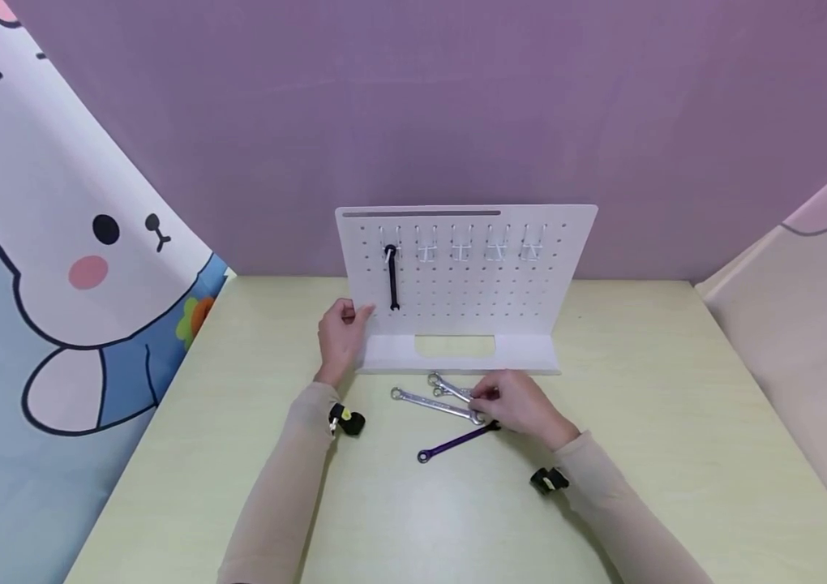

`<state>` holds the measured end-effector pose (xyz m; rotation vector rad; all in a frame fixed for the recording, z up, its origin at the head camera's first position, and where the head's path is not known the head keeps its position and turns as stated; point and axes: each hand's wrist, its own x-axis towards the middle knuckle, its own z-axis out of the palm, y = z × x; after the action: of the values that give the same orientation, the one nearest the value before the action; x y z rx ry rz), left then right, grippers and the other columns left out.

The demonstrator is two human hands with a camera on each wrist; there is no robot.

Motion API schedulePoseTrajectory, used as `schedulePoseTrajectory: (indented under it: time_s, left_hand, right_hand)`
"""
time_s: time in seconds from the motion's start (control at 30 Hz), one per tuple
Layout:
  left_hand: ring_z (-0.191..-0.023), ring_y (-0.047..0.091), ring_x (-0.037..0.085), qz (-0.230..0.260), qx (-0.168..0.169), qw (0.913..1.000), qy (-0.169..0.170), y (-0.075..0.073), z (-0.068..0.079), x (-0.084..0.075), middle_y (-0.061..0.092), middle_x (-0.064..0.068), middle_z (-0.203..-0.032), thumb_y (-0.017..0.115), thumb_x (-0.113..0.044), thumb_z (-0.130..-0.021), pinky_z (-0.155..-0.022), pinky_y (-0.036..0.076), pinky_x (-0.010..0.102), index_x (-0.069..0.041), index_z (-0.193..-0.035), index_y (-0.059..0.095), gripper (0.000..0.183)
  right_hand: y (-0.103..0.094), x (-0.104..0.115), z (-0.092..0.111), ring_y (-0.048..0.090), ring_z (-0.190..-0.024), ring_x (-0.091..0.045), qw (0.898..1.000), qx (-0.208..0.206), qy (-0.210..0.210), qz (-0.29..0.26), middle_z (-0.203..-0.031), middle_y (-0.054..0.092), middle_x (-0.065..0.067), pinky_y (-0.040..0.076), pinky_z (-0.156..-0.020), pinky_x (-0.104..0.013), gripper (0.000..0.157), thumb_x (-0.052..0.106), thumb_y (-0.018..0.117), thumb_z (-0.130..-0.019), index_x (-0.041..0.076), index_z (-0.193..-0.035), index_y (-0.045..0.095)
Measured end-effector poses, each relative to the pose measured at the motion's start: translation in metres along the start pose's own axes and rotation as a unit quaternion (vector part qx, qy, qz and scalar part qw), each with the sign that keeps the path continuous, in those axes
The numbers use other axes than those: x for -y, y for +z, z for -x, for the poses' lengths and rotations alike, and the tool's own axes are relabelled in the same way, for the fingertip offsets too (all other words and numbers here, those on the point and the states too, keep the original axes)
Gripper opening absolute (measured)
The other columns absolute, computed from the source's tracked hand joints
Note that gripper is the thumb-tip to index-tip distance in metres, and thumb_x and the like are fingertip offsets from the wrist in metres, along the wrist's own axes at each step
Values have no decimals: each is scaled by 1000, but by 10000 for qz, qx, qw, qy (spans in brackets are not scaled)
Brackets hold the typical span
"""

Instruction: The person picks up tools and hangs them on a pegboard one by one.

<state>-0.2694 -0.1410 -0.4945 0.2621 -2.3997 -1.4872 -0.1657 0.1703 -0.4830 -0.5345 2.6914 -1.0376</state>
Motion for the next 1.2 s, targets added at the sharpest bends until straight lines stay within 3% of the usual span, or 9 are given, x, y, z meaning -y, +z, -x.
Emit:
schedulePoseTrajectory:
  time_s: [0.73, 1.2]
  left_hand:
    - [-93, 68, 29, 47, 38, 9999, -80, 1, -1, 3, 76, 18, -106, 76, -35, -100, -85, 54, 39, -2, -110, 70, 35]
    - [-91, 67, 27, -16, 66, 10000, -61, 3, -3, 3, 75, 16, -104, 77, -35, -100, -83, 53, 37, -3, -108, 69, 34]
  right_hand:
    - [2, 1, -1, 59, -65, -9, 9997, -65, 230, -9, -80, 71, 4, 49, -58, -23, 5, 14, 80, -94, 10, -96, 80]
    - [-1, 0, -6, 62, -61, -10, 9991, 42, 145, -389, -80, 74, 3, 51, -55, -23, 7, 14, 77, -96, 9, -98, 81]
